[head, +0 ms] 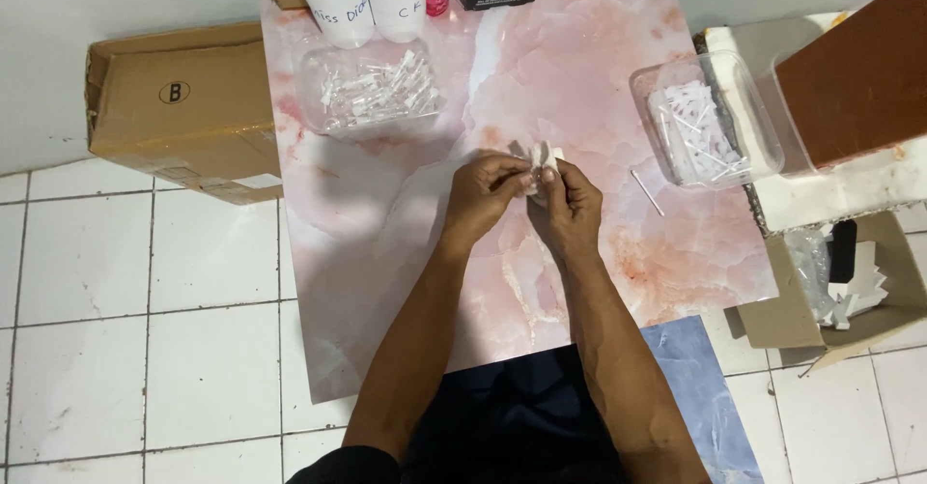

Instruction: A person is seen sitting at a table, meticulously wrapping individual perfume tester sticks in small white cloths and placing them aside.

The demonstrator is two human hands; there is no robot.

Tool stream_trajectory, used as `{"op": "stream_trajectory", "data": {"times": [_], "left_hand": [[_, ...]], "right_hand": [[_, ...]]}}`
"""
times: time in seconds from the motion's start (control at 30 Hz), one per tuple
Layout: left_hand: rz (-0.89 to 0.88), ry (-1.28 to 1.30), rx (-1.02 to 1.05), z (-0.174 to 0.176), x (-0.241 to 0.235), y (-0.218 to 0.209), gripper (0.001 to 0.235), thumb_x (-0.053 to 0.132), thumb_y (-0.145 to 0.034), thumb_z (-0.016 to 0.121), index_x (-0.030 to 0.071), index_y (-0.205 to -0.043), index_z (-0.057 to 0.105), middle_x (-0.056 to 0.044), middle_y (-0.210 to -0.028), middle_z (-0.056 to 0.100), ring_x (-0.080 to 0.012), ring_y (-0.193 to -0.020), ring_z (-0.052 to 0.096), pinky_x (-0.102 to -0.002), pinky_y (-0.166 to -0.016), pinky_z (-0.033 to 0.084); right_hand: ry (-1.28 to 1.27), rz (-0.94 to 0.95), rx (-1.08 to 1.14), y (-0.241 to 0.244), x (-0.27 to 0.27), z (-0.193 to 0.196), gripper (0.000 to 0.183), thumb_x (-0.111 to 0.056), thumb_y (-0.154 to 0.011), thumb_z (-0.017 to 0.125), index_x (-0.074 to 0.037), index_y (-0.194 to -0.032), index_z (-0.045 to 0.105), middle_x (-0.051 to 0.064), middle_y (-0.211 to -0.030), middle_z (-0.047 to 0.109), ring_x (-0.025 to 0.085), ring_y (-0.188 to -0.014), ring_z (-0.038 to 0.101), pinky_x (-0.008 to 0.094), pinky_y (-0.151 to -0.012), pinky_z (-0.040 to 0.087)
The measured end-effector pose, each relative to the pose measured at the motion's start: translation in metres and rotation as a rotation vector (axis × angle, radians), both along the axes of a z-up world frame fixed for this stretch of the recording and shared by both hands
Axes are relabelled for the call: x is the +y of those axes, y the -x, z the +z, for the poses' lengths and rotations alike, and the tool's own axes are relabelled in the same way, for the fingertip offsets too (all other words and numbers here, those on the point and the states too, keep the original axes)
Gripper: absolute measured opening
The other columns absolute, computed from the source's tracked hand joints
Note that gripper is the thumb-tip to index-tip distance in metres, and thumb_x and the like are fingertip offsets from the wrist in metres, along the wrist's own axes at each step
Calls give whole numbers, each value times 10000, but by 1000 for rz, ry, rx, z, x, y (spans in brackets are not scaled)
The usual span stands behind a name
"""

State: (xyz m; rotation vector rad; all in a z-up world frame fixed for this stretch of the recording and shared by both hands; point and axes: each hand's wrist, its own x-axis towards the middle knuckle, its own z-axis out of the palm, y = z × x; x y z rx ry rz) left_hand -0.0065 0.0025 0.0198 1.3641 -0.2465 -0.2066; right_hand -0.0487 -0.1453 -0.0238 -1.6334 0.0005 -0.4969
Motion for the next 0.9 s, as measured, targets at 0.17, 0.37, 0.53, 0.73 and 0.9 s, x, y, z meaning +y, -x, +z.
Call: {"op": "stream_trajectory", "data": {"times": [0.17,0.37,0.53,0.73,0.9], "left_hand": [[41,-74,-206,-9,-9,5,177,9,-914,745,24,-1090,740,-161,-888,717,-231,-824,727,-358,-723,634],[85,-267,-428,-30,-11,-2,130,102,-940,732,107,-1070,727,-94,-862,654,-292,-851,700,-406,-770,592],[27,-374,-535,-11,-6,3,89,183,-1040,592,107,-1067,629,-117,-861,593,-357,-844,667,-461,-753,555],[23,-561,-548,-3,-6,6,292,304,-1113,406,67,-1013,545,-187,-811,561,-438,-802,637,-507,-691,512],[88,-448,-437,-15,-7,2,215,173,-1091,411,37,-970,525,-247,-760,558,-467,-735,627,-503,-632,492]], "right_hand": [[-69,-12,66,4,0,21,226,-161,-1085,570,-18,-1139,737,58,-874,689,106,-858,566,289,-809,497],[-61,-8,71,5,-1,35,219,-178,-1082,591,-44,-1141,755,72,-925,721,105,-902,567,308,-856,511],[-54,-6,38,3,-4,21,196,-143,-1066,618,-29,-1129,763,92,-979,734,118,-946,581,340,-887,514],[37,53,-9,7,4,37,146,-78,-1005,703,-9,-1107,782,175,-1022,757,221,-1008,697,400,-914,531],[72,43,-118,7,7,27,185,26,-953,732,68,-1133,746,240,-1110,735,294,-1097,688,452,-954,527]]}}
